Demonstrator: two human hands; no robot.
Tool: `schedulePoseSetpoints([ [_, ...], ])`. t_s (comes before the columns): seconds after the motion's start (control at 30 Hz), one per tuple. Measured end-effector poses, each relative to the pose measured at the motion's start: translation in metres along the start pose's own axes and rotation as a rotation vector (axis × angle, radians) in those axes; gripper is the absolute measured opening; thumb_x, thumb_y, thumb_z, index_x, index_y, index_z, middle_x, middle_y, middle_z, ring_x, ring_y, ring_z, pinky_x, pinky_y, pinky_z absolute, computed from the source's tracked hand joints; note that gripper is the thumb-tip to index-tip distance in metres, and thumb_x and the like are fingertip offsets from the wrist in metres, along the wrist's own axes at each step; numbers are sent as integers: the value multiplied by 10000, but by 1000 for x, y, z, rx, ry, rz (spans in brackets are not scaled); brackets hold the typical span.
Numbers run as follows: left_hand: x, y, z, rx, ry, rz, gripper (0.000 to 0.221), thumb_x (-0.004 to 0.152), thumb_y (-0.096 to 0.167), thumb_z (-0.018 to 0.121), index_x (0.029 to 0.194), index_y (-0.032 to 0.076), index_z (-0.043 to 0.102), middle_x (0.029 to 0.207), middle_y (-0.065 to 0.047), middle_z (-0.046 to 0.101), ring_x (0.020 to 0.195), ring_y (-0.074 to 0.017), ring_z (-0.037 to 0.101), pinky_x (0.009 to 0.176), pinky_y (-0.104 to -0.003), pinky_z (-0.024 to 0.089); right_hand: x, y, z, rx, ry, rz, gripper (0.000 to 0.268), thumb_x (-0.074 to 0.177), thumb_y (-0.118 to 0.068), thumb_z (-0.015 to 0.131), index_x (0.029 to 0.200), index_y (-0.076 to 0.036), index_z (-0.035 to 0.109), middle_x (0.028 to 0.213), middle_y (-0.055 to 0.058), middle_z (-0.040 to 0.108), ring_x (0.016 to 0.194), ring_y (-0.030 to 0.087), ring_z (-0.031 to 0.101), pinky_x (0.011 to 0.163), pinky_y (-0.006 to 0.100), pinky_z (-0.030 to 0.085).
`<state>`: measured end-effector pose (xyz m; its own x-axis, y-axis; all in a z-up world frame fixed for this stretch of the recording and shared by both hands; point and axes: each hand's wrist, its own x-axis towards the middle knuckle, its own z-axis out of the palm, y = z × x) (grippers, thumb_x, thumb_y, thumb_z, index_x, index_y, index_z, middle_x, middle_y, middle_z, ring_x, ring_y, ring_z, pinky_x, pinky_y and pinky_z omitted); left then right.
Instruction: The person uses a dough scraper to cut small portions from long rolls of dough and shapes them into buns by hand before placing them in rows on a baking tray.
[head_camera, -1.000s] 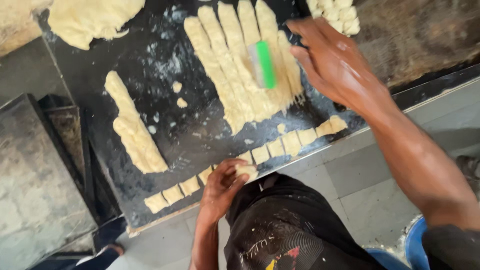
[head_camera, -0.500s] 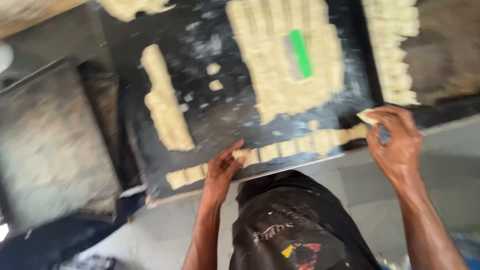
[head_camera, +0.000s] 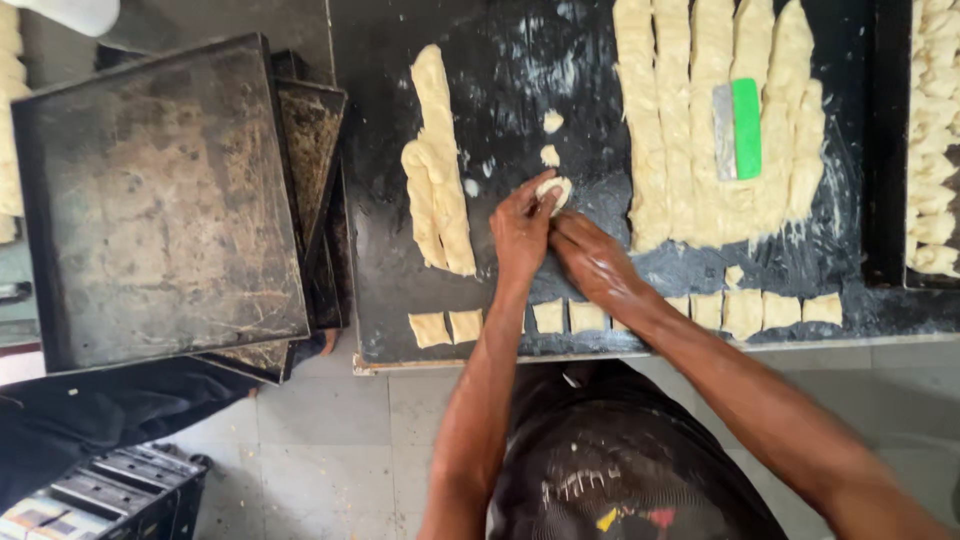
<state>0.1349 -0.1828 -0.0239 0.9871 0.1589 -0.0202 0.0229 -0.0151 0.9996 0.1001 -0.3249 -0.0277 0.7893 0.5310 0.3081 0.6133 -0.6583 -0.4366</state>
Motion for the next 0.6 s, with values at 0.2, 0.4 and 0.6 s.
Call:
schedulePoseSetpoints([
  [0.2,0,-17,2,-45,-181,-127,275,946,134,758,1205,44,747,768,-6,672,739,-36,603,651,-223,511,-40,-29,-78,-100,-86,275,306,899,4,631,1190,-65,693,1246,117,697,1163,276,683,967,388,607],
  [0.4,-16,17,-19,245,-479,53,256,934,139,771,1182,77,792,812,-7,731,654,-70,621,615,-246,484,-18,-50,-108,439,-58,721,326,929,-102,698,1251,-93,652,1160,99,706,991,152,671,729,305,624],
  [0.6,-26,42,-36,-252,-800,-513,786,815,36,718,1482,262,368,1101,28,717,979,-22,690,868,-188,570,3,-34,-105,396,-185,641,323,842,-125,825,1158,-99,765,935,78,676,738,270,621,635,429,536],
])
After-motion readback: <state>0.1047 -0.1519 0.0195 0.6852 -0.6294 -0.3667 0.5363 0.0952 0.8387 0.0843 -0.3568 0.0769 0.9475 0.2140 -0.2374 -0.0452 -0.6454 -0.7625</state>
